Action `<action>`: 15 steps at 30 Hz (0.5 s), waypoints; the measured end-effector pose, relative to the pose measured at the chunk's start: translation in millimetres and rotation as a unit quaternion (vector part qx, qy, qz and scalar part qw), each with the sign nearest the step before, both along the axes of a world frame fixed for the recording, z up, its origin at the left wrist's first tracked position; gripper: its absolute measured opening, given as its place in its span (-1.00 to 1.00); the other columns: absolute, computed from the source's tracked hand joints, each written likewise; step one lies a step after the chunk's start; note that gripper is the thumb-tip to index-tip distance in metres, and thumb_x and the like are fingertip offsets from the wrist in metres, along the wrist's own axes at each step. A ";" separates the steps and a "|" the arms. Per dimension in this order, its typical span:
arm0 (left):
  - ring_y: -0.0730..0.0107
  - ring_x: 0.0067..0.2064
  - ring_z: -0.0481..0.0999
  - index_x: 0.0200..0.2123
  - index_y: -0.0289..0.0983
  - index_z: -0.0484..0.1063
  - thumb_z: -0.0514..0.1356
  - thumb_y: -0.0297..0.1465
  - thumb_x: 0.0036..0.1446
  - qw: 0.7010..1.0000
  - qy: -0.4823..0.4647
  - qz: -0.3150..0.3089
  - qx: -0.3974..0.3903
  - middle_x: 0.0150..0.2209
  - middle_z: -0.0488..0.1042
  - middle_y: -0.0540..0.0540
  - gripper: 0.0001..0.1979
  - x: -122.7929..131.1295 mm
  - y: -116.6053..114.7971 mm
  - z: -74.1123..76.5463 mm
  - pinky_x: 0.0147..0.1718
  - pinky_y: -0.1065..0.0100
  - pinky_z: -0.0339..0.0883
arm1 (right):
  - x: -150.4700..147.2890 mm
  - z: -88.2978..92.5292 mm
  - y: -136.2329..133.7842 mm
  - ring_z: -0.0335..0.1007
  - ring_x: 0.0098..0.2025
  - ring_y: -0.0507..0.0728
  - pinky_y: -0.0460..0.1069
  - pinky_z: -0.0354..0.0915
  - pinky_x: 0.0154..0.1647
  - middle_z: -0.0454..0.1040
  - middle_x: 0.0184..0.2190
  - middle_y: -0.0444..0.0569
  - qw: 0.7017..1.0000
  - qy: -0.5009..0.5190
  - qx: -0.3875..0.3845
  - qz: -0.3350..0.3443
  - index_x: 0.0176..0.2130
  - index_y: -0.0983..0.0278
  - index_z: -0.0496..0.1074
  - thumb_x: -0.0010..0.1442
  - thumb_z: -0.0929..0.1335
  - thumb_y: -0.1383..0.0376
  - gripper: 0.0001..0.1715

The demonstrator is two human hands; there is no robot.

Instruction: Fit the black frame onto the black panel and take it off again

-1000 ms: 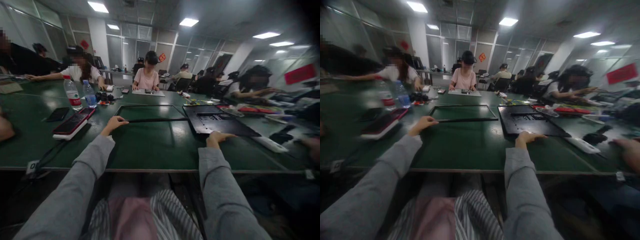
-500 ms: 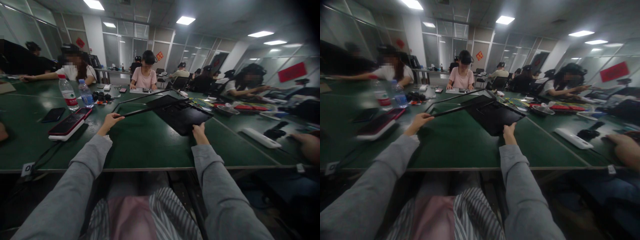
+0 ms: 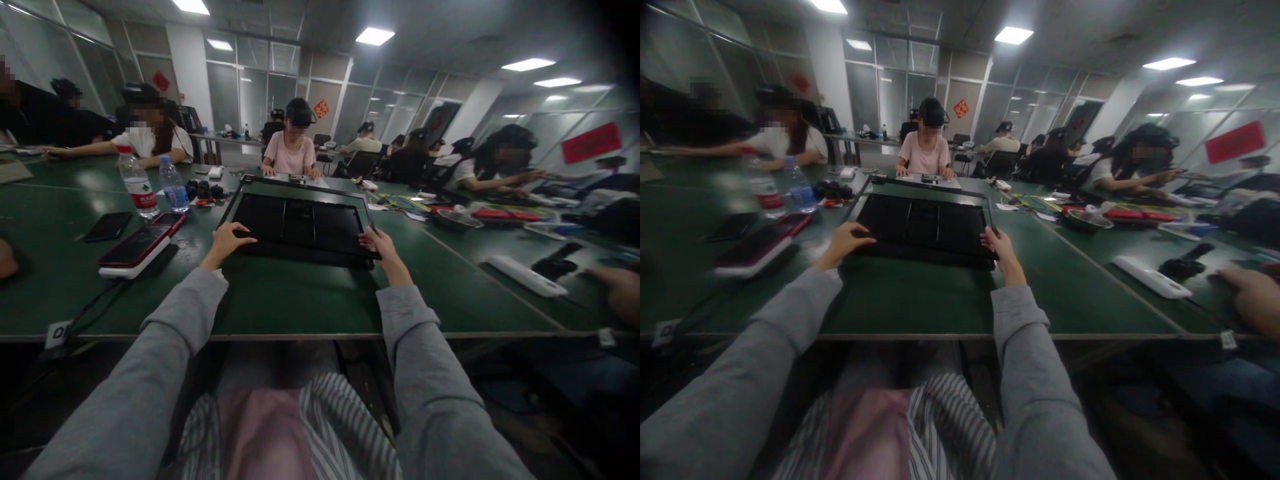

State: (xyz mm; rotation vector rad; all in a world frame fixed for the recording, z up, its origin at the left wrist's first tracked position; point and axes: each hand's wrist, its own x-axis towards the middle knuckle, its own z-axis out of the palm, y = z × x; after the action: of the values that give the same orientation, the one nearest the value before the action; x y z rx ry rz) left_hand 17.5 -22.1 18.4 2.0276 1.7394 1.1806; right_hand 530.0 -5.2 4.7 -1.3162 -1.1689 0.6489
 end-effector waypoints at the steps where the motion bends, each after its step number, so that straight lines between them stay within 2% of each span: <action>1: -0.17 0.18 0.54 -0.12 -0.13 0.71 0.58 0.04 0.00 1.000 0.006 -0.004 -0.004 -0.04 0.70 -0.19 -0.51 1.2 -2.0 0.6 0.22 -0.10 0.31 | -1.5 -2.3 0.1 0.59 -0.20 0.23 0.19 0.60 0.00 0.63 -0.27 0.04 0.999 -0.043 0.003 -0.006 -0.15 0.18 0.51 0.19 0.51 -0.14 -0.51; 4: -0.16 0.18 0.54 -0.10 -0.12 0.71 0.56 0.04 0.03 0.999 0.029 -0.018 -0.028 -0.04 0.70 -0.18 -0.52 2.0 -4.4 -1.7 0.23 -0.11 0.28 | -5.3 -10.9 1.7 0.57 -0.05 0.33 0.35 0.48 0.24 0.65 -0.16 0.12 0.976 -0.199 0.042 -0.079 -0.09 0.21 0.56 0.26 0.43 0.05 -0.66; 7: -0.15 0.19 0.56 -0.11 -0.12 0.71 0.55 -0.02 0.08 0.997 0.058 -0.026 -0.049 0.00 0.71 -0.17 -0.59 -0.5 -3.5 -6.5 0.28 -0.14 0.21 | -7.4 -17.9 3.5 0.52 0.11 0.41 0.44 0.31 0.37 0.64 0.00 0.25 0.940 -0.307 0.057 -0.136 0.03 0.25 0.58 0.32 0.30 0.19 -0.60; 10: -0.11 0.18 0.59 -0.11 -0.12 0.71 0.53 -0.05 0.12 0.994 0.080 -0.042 -0.062 0.01 0.72 -0.15 -0.64 -3.3 -1.8 -10.2 0.30 -0.12 0.16 | -7.0 -22.9 3.1 0.49 0.11 0.43 0.44 0.32 0.34 0.64 0.01 0.30 0.930 -0.333 0.049 -0.147 0.09 0.29 0.57 0.31 0.25 0.26 -0.53; 15: -0.10 0.15 0.61 -0.19 -0.11 0.71 0.55 -0.06 0.07 0.991 0.087 -0.069 -0.081 -0.04 0.73 -0.13 -0.66 -2.5 -0.3 -13.2 0.27 -0.08 0.20 | -3.8 -28.0 -1.8 0.46 0.17 0.47 0.49 0.27 0.38 0.62 -0.03 0.31 0.937 -0.316 0.014 -0.150 0.14 0.34 0.57 0.29 0.29 0.25 -0.49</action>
State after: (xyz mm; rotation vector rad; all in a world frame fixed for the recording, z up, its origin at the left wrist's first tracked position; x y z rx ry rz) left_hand 14.9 -22.5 5.2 2.1667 1.6775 0.8150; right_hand 526.3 -7.0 -23.3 -1.6972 -1.4289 -0.0335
